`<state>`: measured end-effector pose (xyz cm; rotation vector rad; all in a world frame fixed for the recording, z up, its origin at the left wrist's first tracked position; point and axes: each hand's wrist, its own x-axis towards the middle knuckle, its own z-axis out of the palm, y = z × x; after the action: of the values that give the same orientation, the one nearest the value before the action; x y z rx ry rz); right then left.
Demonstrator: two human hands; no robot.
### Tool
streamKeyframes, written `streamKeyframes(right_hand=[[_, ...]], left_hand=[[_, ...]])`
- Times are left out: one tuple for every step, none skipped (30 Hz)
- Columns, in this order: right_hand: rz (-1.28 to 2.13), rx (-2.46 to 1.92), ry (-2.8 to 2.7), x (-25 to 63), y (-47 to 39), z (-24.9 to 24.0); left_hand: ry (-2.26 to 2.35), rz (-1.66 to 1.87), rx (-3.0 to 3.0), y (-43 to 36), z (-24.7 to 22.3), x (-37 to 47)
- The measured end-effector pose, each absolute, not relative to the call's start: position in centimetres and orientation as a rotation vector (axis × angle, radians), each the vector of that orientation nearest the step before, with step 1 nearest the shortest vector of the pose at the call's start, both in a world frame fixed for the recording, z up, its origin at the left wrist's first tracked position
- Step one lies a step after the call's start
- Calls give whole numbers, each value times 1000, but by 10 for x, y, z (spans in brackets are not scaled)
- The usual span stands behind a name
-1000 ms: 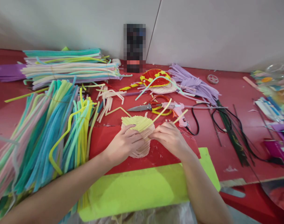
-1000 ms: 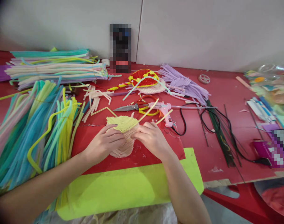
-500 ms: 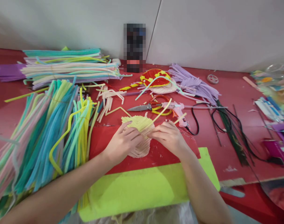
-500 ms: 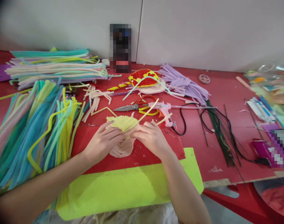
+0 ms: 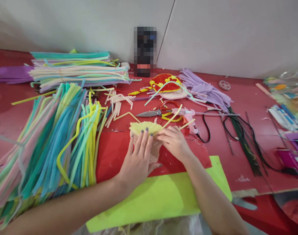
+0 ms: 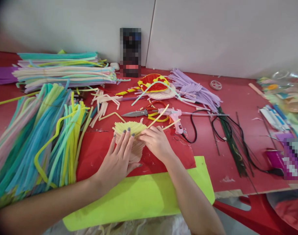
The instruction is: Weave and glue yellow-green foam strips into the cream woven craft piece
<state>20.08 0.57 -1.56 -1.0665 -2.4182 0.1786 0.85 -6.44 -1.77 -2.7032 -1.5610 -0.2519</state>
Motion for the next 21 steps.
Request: streamKeyframes(right_hand=[[190, -1058, -2422, 200, 6, -16], [203, -1052, -2427, 199, 6, -16], [213, -1050, -2428, 198, 6, -16], [222, -1051, -2429, 198, 6, -16], [230, -1050, -2430, 197, 6, -16], [236, -1050, -2430, 197, 6, -15], [240, -1049, -2428, 197, 6, -15], [242, -1045, -2428, 198, 6, -15], [241, -1039, -2428, 198, 6, -15], [239, -1031, -2429, 198, 6, -15], [238, -1025, -2430, 199, 6, -16], [238, -1018, -2432, 199, 6, -17], [236, -1012, -2433, 200, 6, -17], [232, -1007, -2434, 200, 6, -18], [227, -1005, -2436, 200, 6, -19], [221, -1005, -2439, 200, 5, -19], [211, -1008, -2438, 200, 5, -20], [203, -1014, -2433, 200, 5, -19], [198, -1026, -2424, 201, 5, -19], [194, -1040, -2413, 201, 4, -19], [193, -1054, -2399, 201, 4, -18]], left_hand=[[-1624, -214, -2676, -64, -18, 8], [-1669, -179, -2661, -64, -19, 8], [-1700, -149, -2657, -63, -19, 8], [-1719, -124, -2664, -62, -19, 7], [-1728, -104, -2679, -61, -20, 7], [-1731, -88, -2696, -61, -20, 7], [-1730, -79, -2711, -60, -21, 7], [-1726, -79, -2724, -59, -21, 7], [-1719, -82, -2734, -59, -22, 7], [-1708, -87, -2744, -58, -23, 7], [-1699, -96, -2751, -58, -23, 6], [-1689, -109, -2758, -58, -24, 6], [-1683, -123, -2762, -57, -25, 5], [-1678, -134, -2767, -57, -25, 5], [-1675, -143, -2772, -57, -26, 4], [-1674, -144, -2775, -57, -26, 4], [-1675, -137, -2777, -56, -25, 4], [-1677, -125, -2778, -56, -25, 4], [-1682, -111, -2775, -56, -25, 5], [-1686, -99, -2772, -56, -24, 5], [-1692, -91, -2768, -56, -24, 5]])
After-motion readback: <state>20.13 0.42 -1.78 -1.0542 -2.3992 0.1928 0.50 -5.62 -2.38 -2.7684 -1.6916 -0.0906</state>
